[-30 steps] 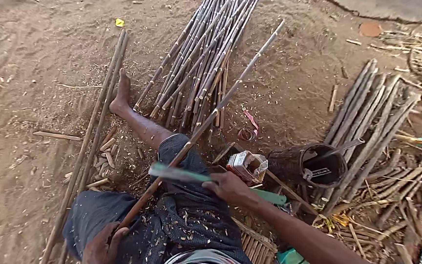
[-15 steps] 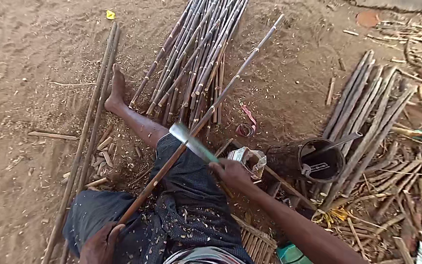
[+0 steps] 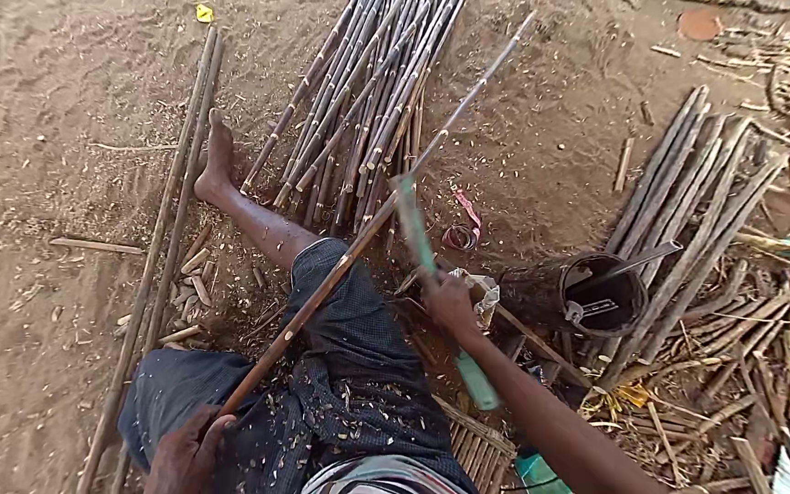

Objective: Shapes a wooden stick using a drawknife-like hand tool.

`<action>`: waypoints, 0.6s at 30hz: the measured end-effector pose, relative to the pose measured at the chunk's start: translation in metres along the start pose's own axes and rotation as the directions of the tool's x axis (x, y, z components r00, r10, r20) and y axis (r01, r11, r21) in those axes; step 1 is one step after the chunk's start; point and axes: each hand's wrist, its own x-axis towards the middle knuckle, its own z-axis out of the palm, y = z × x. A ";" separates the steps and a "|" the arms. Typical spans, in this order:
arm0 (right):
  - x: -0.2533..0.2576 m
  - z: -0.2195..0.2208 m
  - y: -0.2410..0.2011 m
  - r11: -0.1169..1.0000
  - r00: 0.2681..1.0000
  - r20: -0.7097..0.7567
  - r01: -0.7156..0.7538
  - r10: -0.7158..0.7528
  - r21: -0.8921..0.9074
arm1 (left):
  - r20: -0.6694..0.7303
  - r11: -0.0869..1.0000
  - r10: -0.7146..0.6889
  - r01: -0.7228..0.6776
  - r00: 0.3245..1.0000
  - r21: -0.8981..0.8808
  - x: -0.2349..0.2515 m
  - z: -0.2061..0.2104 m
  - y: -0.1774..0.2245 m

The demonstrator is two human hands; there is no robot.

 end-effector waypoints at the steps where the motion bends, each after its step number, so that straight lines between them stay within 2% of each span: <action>1: -0.011 0.003 -0.006 0.995 0.994 0.082 0.080 -0.075 -0.054 | 0.012 1.000 0.004 -0.003 1.000 -0.009 0.001 -0.004 0.000; 2: -0.020 0.004 -0.009 0.987 0.980 0.165 0.126 -0.109 -0.099 | 0.028 1.000 0.003 -0.003 1.000 -0.022 0.000 -0.009 0.000; 3: -0.022 0.000 -0.011 0.990 0.974 0.214 0.101 -0.078 -0.100 | 0.047 0.999 0.012 -0.010 0.999 -0.035 0.000 -0.012 0.000; 4: -0.017 -0.005 -0.008 0.993 0.980 0.193 0.060 -0.040 -0.099 | 0.055 0.999 0.022 -0.020 0.998 -0.031 0.002 -0.012 0.001; 6: -0.001 -0.011 -0.001 0.999 0.995 0.082 -0.049 0.048 0.015 | 0.028 1.000 0.027 -0.027 0.999 -0.003 0.003 -0.004 0.001; 7: -0.003 -0.007 0.001 0.998 0.995 0.080 -0.055 0.052 0.037 | 0.005 1.000 0.025 -0.025 1.000 0.010 0.002 0.000 0.002; 8: -0.013 -0.003 -0.002 1.000 0.988 0.152 0.002 0.000 -0.012 | -0.008 0.999 0.028 -0.028 1.000 0.019 0.003 0.000 0.001; 10: -0.036 0.005 -0.008 0.953 0.929 0.352 0.206 -0.117 -0.225 | -0.002 0.999 0.031 -0.031 1.000 0.018 0.003 -0.003 0.002; 11: -0.038 0.005 -0.008 0.943 0.923 0.367 0.214 -0.111 -0.254 | 0.000 0.999 0.036 -0.036 0.999 0.022 0.002 -0.002 0.002; 12: -0.031 0.002 -0.006 0.969 0.949 0.305 0.143 -0.077 -0.201 | -0.011 0.998 0.046 -0.045 0.999 0.037 0.002 0.001 0.001; 14: -0.006 -0.006 -0.001 0.999 0.995 0.086 -0.050 0.051 -0.020 | -0.064 0.995 0.053 -0.047 0.997 0.091 0.000 0.011 0.000; 15: 0.000 -0.006 -0.001 0.999 0.997 0.046 -0.054 0.054 0.002 | -0.092 0.992 0.059 -0.048 0.994 0.119 -0.001 0.013 0.001; 16: -0.005 -0.006 -0.009 0.999 0.993 0.116 0.005 0.001 -0.049 | -0.112 0.989 0.068 -0.053 0.991 0.136 -0.002 0.011 0.003; 18: -0.031 0.000 -0.025 0.930 0.910 0.392 0.253 -0.134 -0.269 | -0.102 0.988 0.073 -0.058 0.992 0.140 -0.004 0.002 0.008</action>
